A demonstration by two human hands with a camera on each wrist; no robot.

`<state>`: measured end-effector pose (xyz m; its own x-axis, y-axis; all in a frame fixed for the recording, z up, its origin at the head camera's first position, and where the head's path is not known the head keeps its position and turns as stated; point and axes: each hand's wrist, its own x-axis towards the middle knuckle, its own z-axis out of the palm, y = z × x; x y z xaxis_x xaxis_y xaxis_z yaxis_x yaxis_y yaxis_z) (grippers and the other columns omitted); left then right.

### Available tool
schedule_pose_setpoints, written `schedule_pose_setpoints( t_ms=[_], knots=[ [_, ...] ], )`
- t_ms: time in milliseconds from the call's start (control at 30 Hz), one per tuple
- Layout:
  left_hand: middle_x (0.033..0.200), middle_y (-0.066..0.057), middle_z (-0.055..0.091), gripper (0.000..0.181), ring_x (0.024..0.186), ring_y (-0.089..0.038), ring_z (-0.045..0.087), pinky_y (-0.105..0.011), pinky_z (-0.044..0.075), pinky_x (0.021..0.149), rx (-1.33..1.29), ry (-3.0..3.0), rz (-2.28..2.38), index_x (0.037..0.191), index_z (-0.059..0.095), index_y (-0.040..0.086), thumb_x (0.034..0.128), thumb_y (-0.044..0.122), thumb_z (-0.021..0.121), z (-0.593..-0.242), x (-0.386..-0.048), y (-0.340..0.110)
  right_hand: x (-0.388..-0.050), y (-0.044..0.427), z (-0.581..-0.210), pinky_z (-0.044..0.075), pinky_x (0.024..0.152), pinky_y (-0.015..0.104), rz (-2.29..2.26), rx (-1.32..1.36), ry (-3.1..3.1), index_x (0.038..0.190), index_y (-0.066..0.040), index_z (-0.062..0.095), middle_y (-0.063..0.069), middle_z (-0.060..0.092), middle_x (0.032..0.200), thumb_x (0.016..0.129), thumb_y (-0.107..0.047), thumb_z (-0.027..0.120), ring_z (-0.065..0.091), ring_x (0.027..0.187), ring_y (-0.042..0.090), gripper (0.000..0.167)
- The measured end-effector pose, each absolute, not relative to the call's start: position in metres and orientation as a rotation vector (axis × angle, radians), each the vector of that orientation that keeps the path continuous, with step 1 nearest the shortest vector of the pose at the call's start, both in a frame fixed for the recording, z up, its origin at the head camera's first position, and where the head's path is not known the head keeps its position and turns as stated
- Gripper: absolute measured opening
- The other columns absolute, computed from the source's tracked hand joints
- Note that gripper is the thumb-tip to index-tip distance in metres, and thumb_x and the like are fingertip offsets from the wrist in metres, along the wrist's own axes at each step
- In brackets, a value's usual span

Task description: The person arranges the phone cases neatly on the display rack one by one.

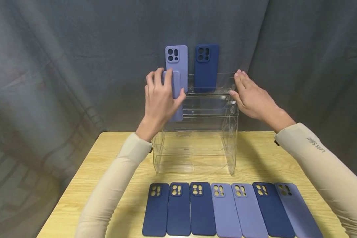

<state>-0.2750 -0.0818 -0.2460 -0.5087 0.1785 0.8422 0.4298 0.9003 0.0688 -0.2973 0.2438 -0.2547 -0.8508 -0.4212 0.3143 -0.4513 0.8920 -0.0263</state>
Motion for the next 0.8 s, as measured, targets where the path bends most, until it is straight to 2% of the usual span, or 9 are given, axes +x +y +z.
schedule_pose_setpoints(
  t_ms=[333,600,800],
  knots=[
    [0.147,-0.025,0.056,0.066,0.134,-0.045,0.05,-0.055,0.055,0.096,-0.402,-2.085,-0.249,0.148,0.054,0.004,0.0962,0.045,0.062,-0.229,-0.318,-0.068,-0.298,0.241,-0.253,0.014,0.132,0.058,0.148,0.655,-2.752,0.167,-0.001,-0.004,0.014,-0.011,0.176,0.114,-0.047,0.02,-0.001,0.166,0.037,0.074],
    [0.151,-0.024,0.054,0.069,0.135,-0.045,0.05,-0.053,0.056,0.095,-0.373,-2.095,-0.209,0.15,0.052,0.005,0.097,0.048,0.061,-0.229,-0.336,-0.06,-0.298,0.239,-0.252,0.014,0.133,0.058,0.152,0.643,-2.754,0.167,-0.002,-0.004,0.013,-0.012,0.176,0.114,-0.047,0.019,-0.002,0.166,0.036,0.074],
    [0.147,-0.023,0.057,0.066,0.134,-0.045,0.052,-0.053,0.057,0.092,-0.326,-2.077,-0.175,0.146,0.055,0.006,0.0963,0.048,0.063,-0.241,-0.341,-0.054,-0.298,0.238,-0.253,0.014,0.133,0.058,0.149,0.645,-2.749,0.167,-0.001,-0.003,0.014,-0.01,0.176,0.114,-0.047,0.02,-0.001,0.166,0.036,0.074]
  ],
)
